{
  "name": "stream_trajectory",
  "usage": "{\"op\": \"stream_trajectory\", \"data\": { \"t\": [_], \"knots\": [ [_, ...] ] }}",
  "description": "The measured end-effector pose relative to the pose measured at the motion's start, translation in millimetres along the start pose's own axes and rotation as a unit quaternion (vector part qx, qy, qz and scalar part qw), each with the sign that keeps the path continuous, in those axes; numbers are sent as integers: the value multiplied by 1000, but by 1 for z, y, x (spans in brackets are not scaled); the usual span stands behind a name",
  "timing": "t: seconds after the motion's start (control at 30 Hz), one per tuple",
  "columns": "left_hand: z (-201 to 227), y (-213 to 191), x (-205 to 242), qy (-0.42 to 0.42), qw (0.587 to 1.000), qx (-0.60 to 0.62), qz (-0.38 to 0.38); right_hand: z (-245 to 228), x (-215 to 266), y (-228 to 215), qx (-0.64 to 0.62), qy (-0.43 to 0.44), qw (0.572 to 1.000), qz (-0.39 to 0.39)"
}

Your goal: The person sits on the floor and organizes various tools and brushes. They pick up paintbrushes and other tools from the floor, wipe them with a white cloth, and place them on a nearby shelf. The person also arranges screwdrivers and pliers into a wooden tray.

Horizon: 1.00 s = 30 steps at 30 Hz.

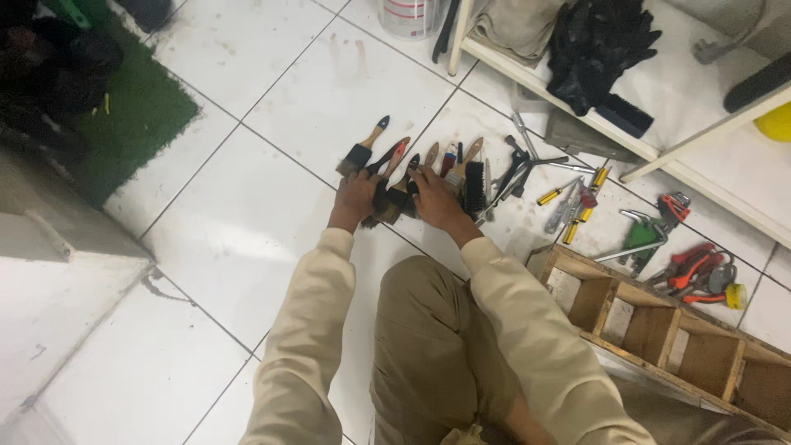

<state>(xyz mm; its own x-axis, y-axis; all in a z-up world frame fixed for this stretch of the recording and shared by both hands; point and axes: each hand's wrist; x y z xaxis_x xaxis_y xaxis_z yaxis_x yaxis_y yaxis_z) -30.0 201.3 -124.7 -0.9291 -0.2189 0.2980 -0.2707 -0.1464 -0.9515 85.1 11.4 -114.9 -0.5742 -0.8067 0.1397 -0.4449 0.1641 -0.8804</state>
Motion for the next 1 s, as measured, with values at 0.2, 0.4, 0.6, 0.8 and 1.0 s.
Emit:
{"op": "stream_trajectory", "data": {
  "t": [0.2, 0.4, 0.6, 0.8, 1.0],
  "knots": [
    [4, -4, 1, -14, 1000, -3, -4, 7, -2, -1, 43, 50, 996, 53],
    [9, -25, 11, -17, 999, 46, -23, 70, 2, -2, 17, 225, 964, 142],
    [10, -49, 7, -32, 999, 38, -4, 42, 32, -26, 56, 285, 950, 113],
    [16, -60, -10, -6, 999, 36, 31, 34, 41, -39, 91, 361, 924, 87],
    [29, -60, -28, 35, 995, 36, 82, 64, 32, -23, 52, 386, 920, 44]
  ]
}}
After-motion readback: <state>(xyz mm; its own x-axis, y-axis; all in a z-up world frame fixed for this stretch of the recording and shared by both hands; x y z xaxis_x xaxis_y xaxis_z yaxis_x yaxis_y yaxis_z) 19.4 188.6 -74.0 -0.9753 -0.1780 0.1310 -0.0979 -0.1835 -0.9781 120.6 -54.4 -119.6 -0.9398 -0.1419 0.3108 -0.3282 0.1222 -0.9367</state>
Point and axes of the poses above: each hand's wrist, its own x-axis away from the middle knuckle, its own y-axis out of the palm, z = x × y, and after that the axes turned 10 degrees about y, right-handed
